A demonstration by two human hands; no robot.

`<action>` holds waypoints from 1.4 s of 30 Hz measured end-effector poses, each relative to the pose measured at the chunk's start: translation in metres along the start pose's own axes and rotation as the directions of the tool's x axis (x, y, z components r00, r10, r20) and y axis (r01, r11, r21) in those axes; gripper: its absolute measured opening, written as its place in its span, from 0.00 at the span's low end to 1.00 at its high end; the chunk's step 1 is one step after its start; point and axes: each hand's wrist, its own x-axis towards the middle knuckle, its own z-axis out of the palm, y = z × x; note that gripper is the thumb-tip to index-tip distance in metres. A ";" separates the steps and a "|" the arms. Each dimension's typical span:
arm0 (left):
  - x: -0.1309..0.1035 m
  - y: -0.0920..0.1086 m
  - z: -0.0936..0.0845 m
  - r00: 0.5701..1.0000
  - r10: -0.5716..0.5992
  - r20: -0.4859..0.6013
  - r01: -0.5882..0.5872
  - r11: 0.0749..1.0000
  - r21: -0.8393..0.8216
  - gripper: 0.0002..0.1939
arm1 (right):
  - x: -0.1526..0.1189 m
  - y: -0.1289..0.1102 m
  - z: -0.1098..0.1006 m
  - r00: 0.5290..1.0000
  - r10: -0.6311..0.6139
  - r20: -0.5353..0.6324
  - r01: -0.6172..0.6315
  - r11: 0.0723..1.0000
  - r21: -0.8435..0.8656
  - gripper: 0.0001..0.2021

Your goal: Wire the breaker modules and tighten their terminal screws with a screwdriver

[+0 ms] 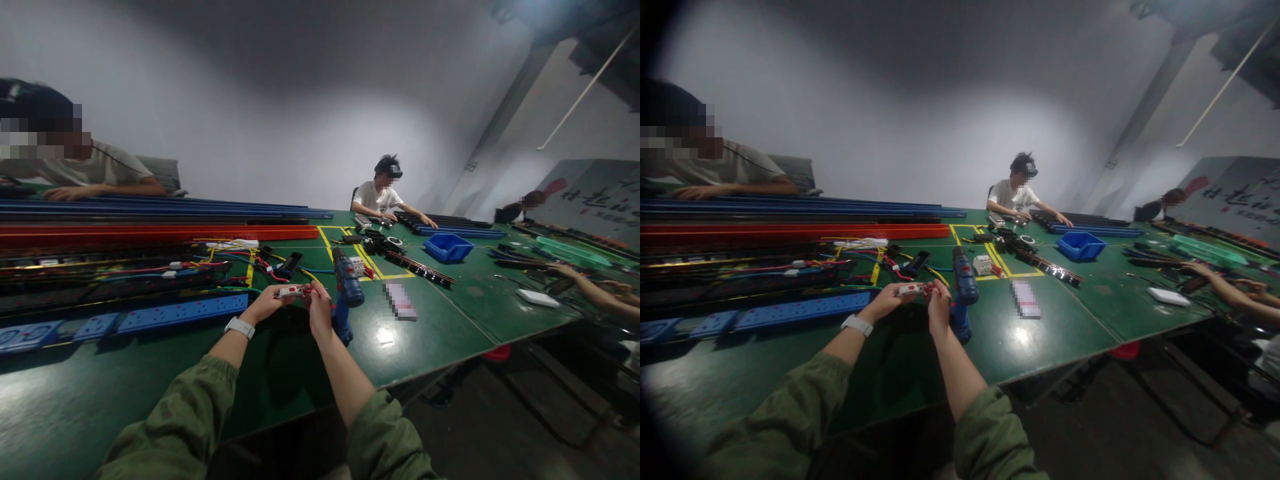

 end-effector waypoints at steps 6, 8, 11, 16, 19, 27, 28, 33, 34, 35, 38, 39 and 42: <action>0.001 -0.006 0.000 0.999 -0.036 0.021 0.036 0.999 -0.023 0.27 | 0.001 0.002 0.001 0.997 0.081 0.009 -0.082 0.994 0.068 0.20; 0.000 -0.005 0.000 0.998 -0.050 0.030 0.050 0.998 -0.023 0.26 | 0.002 0.004 0.003 0.995 0.101 0.025 -0.103 0.989 0.111 0.18; -0.001 -0.005 0.000 0.998 -0.063 0.023 0.063 0.998 -0.017 0.26 | 0.002 0.006 0.006 0.991 0.127 0.037 -0.131 0.980 0.147 0.16; 0.000 -0.005 -0.002 0.997 -0.073 0.030 0.074 0.997 -0.027 0.27 | -0.001 0.002 0.008 0.984 0.177 0.026 -0.179 0.973 0.143 0.19; 0.000 -0.004 -0.003 0.996 -0.081 0.034 0.082 0.996 -0.038 0.28 | -0.003 -0.001 0.009 0.977 0.207 0.045 -0.212 0.960 0.183 0.20; -0.002 -0.001 -0.003 0.996 -0.082 0.033 0.082 0.997 -0.011 0.27 | -0.007 -0.011 0.009 0.957 0.272 0.096 -0.287 0.937 0.201 0.23; -0.001 -0.002 -0.003 0.997 -0.074 0.025 0.074 0.997 0.001 0.26 | -0.007 -0.012 0.009 0.962 0.255 0.094 -0.269 0.943 0.198 0.23; 0.001 -0.002 -0.004 0.999 -0.029 0.017 0.028 0.998 0.060 0.22 | -0.004 -0.014 0.006 0.993 0.105 0.053 -0.110 0.988 0.106 0.22; 0.001 -0.002 -0.004 0.999 -0.028 0.018 0.027 0.997 0.069 0.22 | -0.003 -0.015 0.006 0.995 0.086 0.050 -0.090 0.993 0.080 0.22; 0.002 -0.002 -0.004 0.999 -0.029 0.019 0.027 0.997 0.078 0.21 | -0.003 -0.015 0.006 0.996 0.073 0.050 -0.076 0.995 0.059 0.22; 0.002 -0.005 -0.003 1.000 -0.027 0.008 0.026 0.993 0.111 0.21 | -0.003 -0.017 0.005 0.996 0.063 0.065 -0.064 0.998 0.026 0.21; 0.002 -0.007 -0.003 1.000 -0.024 -0.008 0.025 0.992 0.123 0.21 | -0.003 -0.018 0.005 0.995 0.064 0.070 -0.065 0.998 0.023 0.22; 0.003 -0.012 -0.002 0.998 -0.018 -0.052 0.025 0.990 0.140 0.20 | -0.004 -0.018 0.005 0.994 0.076 0.080 -0.080 0.996 0.045 0.22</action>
